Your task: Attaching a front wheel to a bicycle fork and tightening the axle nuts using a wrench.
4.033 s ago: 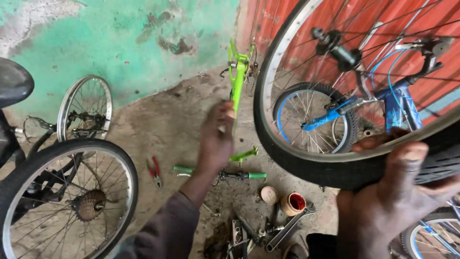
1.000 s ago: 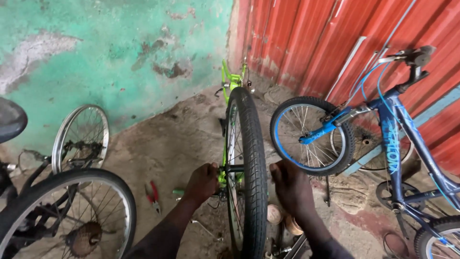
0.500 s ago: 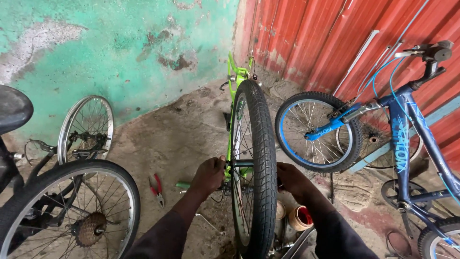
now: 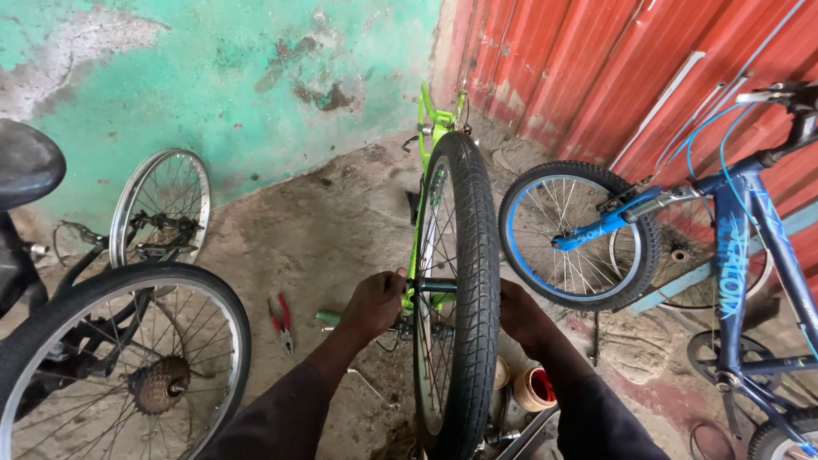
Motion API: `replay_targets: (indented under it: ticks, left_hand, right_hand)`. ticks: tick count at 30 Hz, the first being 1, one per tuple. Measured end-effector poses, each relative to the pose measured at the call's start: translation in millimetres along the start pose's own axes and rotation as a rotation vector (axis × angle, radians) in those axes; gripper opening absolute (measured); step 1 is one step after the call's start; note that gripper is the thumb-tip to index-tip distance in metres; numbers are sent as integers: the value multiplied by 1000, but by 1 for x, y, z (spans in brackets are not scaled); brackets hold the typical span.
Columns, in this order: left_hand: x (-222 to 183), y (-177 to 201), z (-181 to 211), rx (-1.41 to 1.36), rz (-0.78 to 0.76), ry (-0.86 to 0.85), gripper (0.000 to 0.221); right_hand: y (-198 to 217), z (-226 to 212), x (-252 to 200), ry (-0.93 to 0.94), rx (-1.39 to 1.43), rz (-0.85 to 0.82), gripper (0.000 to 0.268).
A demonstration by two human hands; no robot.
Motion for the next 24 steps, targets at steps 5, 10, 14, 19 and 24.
replay_targets:
  ticks: [5,10,14,19,24]
  left_hand:
    - [-9,5,26,-14,11,13,60]
    - [6,-6,-1,-255,-22,112,58]
    - [5,-6,5,-377,-24,137,56]
    - [14,-13,-3,-131,-52,155,59]
    - [7,-14,14,-155,-42,154,57]
  right_hand:
    - [-3,-2,-4,-143,156,-5,31]
    - [18,-5,-16,-158,33,12,25]
    - [21,9,-7,-196,407,67,16]
    - [25,-31,-14,74,385,285,23]
    - [38,-36,-11,192,181,262,12]
Point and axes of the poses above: each hand's wrist, its own x-axis towards the middle knuckle, its own y-axis out of the back of the hand, z = x × y, the point moved 4 cm from there along x, towards the middle knuckle, and after that the axes turned 1 degree about -x, right-handed, at the moved point
